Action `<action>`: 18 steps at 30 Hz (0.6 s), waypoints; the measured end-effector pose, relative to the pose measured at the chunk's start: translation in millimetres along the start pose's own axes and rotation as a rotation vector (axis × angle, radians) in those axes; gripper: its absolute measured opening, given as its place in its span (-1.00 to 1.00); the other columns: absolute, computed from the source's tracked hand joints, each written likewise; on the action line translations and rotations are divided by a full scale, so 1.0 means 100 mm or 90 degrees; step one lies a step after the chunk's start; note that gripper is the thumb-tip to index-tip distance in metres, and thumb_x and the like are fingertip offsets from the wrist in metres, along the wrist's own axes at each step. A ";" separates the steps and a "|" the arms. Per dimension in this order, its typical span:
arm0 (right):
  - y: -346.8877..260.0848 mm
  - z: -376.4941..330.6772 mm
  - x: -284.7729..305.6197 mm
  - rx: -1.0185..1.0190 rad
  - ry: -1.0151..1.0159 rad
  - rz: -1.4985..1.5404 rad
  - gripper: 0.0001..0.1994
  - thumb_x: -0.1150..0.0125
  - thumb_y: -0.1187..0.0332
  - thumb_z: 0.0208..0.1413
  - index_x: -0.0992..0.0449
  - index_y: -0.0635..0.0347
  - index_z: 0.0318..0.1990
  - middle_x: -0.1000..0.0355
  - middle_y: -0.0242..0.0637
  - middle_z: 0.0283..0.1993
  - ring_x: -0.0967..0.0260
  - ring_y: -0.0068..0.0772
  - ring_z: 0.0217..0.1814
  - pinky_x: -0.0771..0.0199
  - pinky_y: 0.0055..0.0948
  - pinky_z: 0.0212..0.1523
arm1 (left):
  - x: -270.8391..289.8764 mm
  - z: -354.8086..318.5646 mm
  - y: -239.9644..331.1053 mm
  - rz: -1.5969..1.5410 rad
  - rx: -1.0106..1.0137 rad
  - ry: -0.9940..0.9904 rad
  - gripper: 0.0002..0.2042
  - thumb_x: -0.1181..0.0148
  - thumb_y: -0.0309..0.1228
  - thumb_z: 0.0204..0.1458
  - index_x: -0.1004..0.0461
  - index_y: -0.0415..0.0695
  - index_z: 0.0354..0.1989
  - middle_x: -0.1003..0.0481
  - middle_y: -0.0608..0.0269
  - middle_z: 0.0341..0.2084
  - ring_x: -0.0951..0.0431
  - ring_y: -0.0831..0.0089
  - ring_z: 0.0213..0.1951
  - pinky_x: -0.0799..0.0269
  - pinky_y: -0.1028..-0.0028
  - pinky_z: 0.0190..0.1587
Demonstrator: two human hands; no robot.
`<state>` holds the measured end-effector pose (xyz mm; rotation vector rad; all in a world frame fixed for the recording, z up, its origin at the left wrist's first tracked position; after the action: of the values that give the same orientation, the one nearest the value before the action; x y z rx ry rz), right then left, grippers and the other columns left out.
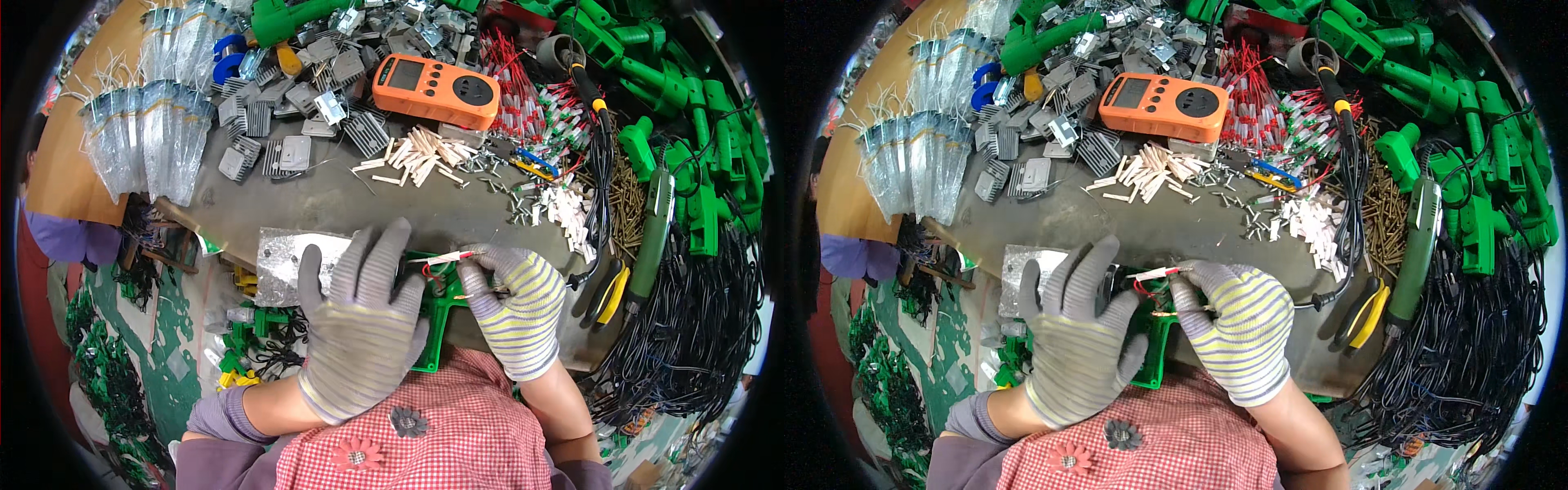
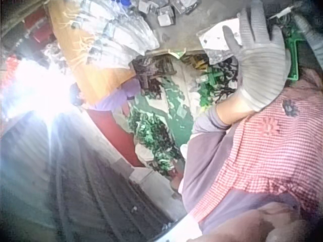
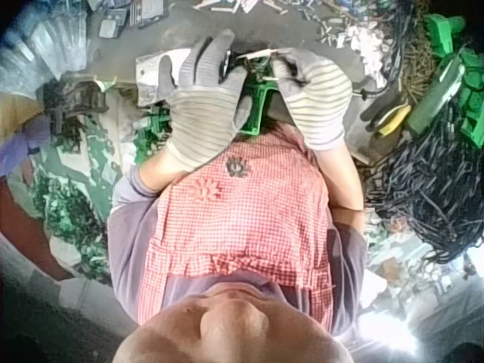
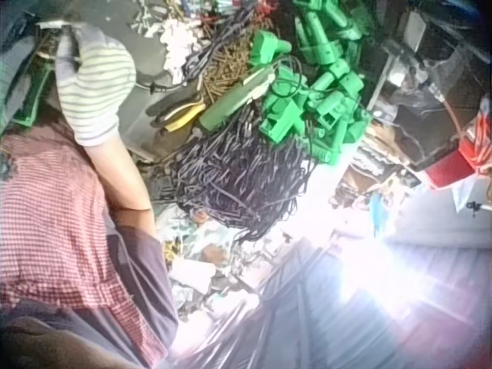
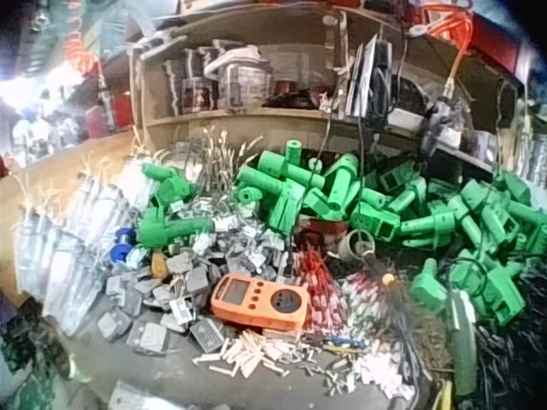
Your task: Assembling the internal components, including wiring and soldering, into the plastic housing of a handheld power tool.
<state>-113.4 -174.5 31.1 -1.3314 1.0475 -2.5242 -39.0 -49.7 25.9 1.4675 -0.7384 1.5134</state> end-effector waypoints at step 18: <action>-0.39 -0.10 0.03 0.125 -0.089 0.060 -0.87 -0.40 0.40 -0.07 -0.61 0.00 -0.33 -0.35 -0.39 -0.63 -0.30 -0.27 -0.63 -0.22 -0.28 -0.57 | 0.14 0.11 -0.48 -0.571 -0.067 0.085 -0.82 -0.44 -0.43 -0.09 -0.73 0.02 -0.25 -0.41 0.05 0.21 -0.46 0.15 0.16 -0.42 0.33 0.11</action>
<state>-114.5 -140.8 53.3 -1.3473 0.7923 -2.3563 9.5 -36.2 33.4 1.3269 -0.0306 0.8434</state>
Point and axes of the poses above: each hand's wrist, its own z-axis towards the middle knuckle, its own x-axis out of the back of the hand, y = z × x, the point moved 9 cm from there along z, towards the middle knuckle
